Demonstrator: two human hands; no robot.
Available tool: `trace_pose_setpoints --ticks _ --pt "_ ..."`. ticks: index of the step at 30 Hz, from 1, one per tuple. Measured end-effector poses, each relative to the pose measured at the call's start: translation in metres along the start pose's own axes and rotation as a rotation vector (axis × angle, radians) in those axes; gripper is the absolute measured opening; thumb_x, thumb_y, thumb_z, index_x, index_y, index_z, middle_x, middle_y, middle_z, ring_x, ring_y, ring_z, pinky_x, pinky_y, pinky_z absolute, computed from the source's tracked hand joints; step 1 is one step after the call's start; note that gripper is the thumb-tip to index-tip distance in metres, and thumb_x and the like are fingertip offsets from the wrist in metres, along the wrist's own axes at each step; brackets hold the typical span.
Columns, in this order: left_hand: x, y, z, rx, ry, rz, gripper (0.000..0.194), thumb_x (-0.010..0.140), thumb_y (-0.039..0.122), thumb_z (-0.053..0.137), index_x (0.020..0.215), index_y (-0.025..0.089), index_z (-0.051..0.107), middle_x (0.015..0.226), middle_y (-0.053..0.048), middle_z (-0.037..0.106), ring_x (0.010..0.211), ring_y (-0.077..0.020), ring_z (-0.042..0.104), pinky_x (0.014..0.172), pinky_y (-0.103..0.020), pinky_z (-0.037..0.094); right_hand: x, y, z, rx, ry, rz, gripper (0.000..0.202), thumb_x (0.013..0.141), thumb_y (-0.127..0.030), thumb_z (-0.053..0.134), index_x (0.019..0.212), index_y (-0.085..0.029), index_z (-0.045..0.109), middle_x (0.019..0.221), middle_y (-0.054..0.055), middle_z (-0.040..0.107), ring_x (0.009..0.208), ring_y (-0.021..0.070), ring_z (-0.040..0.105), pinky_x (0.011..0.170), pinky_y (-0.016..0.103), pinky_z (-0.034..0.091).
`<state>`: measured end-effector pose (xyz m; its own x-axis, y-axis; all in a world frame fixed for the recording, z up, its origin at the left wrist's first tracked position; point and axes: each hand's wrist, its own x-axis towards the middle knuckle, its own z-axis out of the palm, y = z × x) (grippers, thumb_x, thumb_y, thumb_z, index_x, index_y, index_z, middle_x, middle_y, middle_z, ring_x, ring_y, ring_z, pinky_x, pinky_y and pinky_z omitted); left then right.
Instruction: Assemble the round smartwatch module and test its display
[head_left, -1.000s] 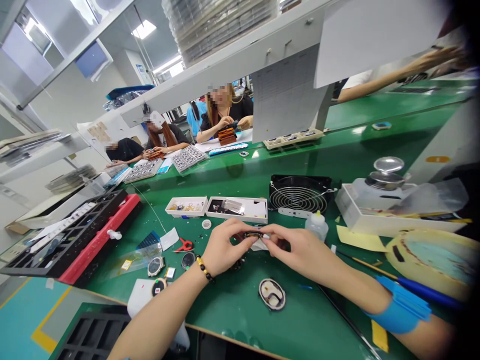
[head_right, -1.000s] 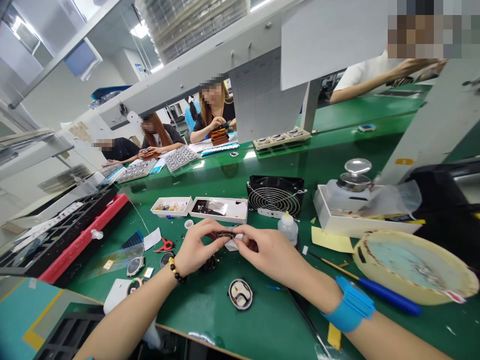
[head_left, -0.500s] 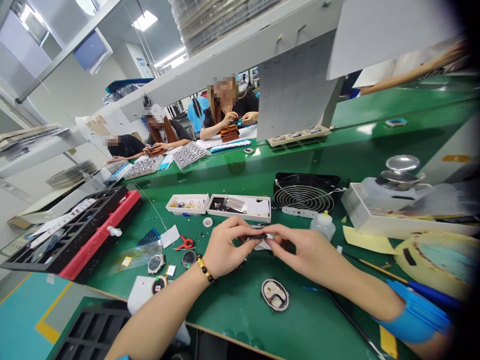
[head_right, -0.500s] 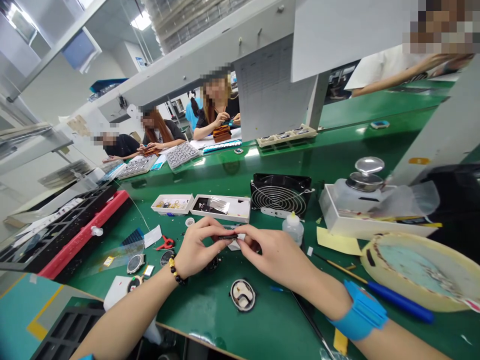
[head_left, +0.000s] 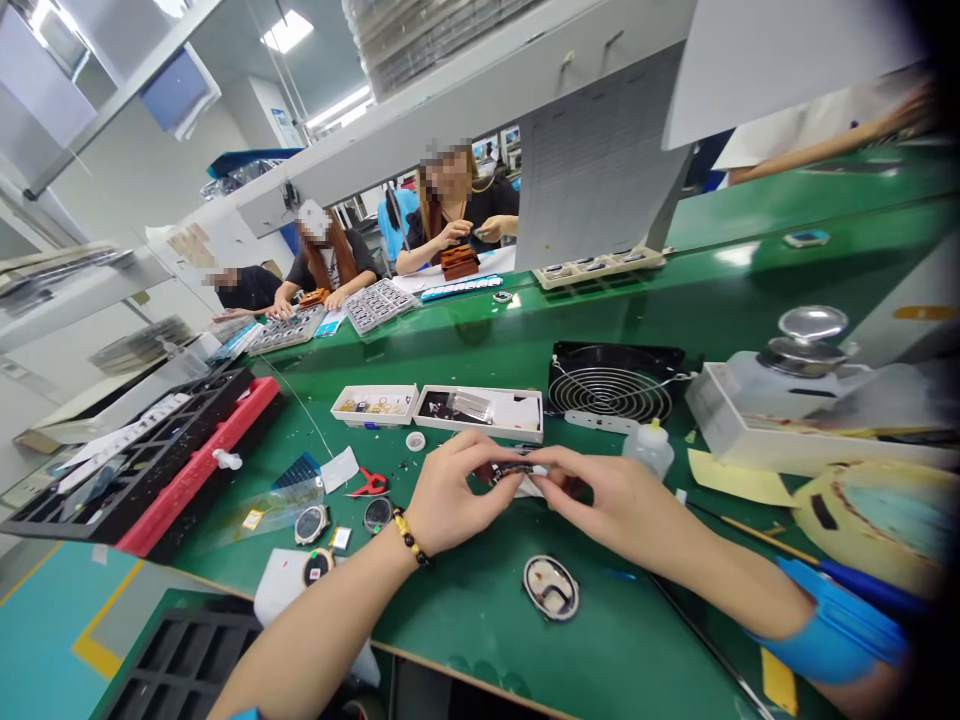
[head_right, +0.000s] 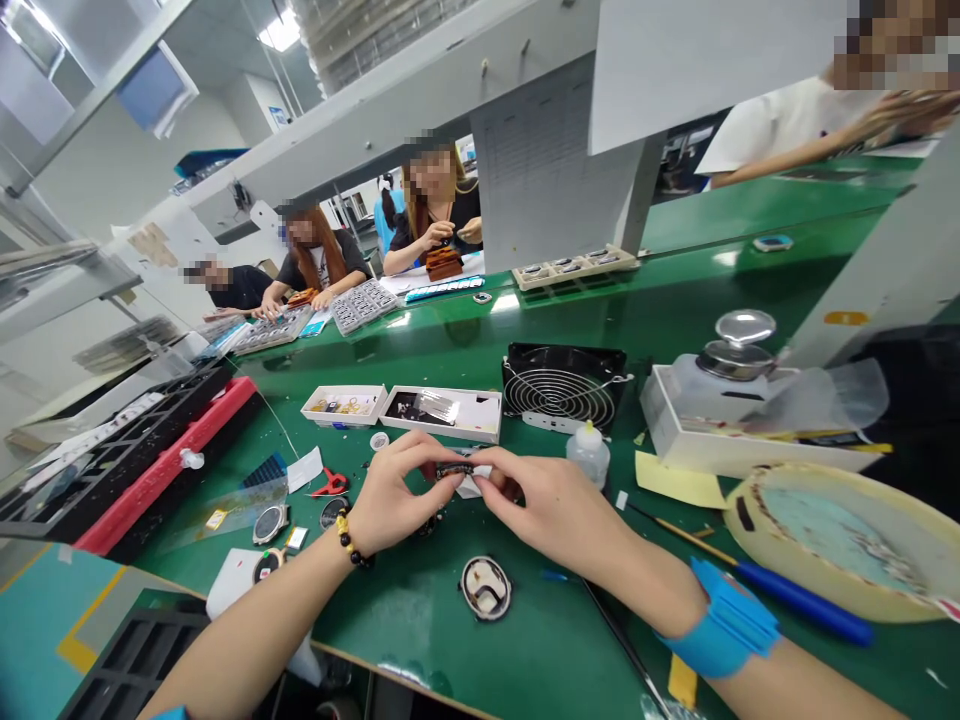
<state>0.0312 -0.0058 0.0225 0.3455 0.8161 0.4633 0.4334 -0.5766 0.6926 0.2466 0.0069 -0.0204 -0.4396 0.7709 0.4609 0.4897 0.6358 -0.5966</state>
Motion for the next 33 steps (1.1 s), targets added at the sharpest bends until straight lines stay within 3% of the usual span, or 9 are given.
trace_pose_setpoints --ticks 3,6,11,17,20,24,30,33 --pt "0.006 -0.002 -0.005 -0.436 -0.069 -0.348 0.033 0.082 0.034 0.079 0.110 0.016 0.074 0.091 -0.007 0.068 0.078 -0.0146 0.061 0.069 -0.025 0.053 0.000 0.000 0.001 0.001 -0.007 -0.007 0.021 0.100 -0.033 0.051 0.115 -0.027 0.065 0.075 -0.003 0.073 0.066 0.0176 0.069 0.060 0.030 0.045" --pt "0.011 -0.005 -0.010 -0.872 -0.094 -0.614 0.042 0.078 0.031 0.083 0.116 0.015 0.072 0.089 -0.004 0.063 0.067 -0.0072 0.055 0.061 -0.017 0.051 0.001 -0.003 -0.001 0.016 -0.026 -0.005 0.023 0.101 -0.035 0.049 0.115 -0.028 0.066 0.074 -0.003 0.072 0.064 0.0166 0.068 0.058 0.029 0.044" --pt "0.013 -0.002 -0.019 -1.333 -0.095 -0.726 0.027 0.088 0.022 0.071 0.111 0.009 0.070 0.079 -0.001 0.051 0.059 -0.0022 0.045 0.053 -0.006 0.044 0.003 -0.005 -0.003 0.009 -0.009 -0.021 0.025 0.101 -0.035 0.048 0.116 -0.027 0.066 0.071 -0.002 0.072 0.062 0.0172 0.067 0.056 0.029 0.043" --pt "0.010 0.008 -0.027 -1.343 0.087 -0.613 0.023 0.097 0.017 0.056 0.117 0.016 0.067 0.076 0.000 0.045 0.051 -0.0028 0.038 0.044 -0.003 0.039 0.007 -0.006 -0.004 0.069 0.049 -0.038 0.022 0.097 -0.032 0.053 0.109 -0.027 0.071 0.070 -0.002 0.074 0.062 0.0172 0.068 0.059 0.028 0.043" --pt "0.009 0.008 -0.026 -1.396 0.092 -0.595 0.024 0.096 0.014 0.057 0.118 0.014 0.066 0.074 0.002 0.044 0.051 -0.0009 0.040 0.044 0.000 0.037 0.007 -0.011 -0.015 0.095 -0.088 0.003 0.020 0.094 -0.038 0.060 0.104 -0.027 0.073 0.071 -0.003 0.074 0.065 0.0182 0.069 0.059 0.028 0.043" --pt "0.009 0.007 -0.023 -1.466 0.066 -0.603 0.025 0.096 0.013 0.056 0.119 0.010 0.064 0.073 0.003 0.041 0.050 0.0005 0.041 0.044 0.000 0.036 0.002 -0.016 -0.027 0.106 -0.320 0.035 0.030 0.078 -0.047 0.079 0.102 -0.029 0.076 0.084 -0.002 0.078 0.078 0.0225 0.072 0.063 0.029 0.046" --pt "0.011 0.007 -0.019 -1.330 0.059 -0.617 0.021 0.098 0.017 0.054 0.113 0.011 0.066 0.070 0.003 0.037 0.050 -0.0020 0.037 0.042 -0.003 0.037 -0.009 -0.020 -0.026 0.124 -0.455 -0.076 0.050 0.065 -0.045 0.090 0.110 -0.027 0.078 0.108 0.003 0.074 0.104 0.0302 0.068 0.090 0.038 0.050" --pt "0.013 0.006 -0.017 -1.302 0.021 -0.628 0.019 0.095 0.020 0.060 0.110 0.011 0.067 0.071 0.003 0.038 0.054 -0.0020 0.041 0.047 -0.005 0.040 -0.011 -0.020 -0.024 0.122 -0.469 -0.109 0.044 0.067 -0.037 0.089 0.108 -0.028 0.078 0.108 0.003 0.071 0.105 0.0290 0.066 0.091 0.037 0.049"
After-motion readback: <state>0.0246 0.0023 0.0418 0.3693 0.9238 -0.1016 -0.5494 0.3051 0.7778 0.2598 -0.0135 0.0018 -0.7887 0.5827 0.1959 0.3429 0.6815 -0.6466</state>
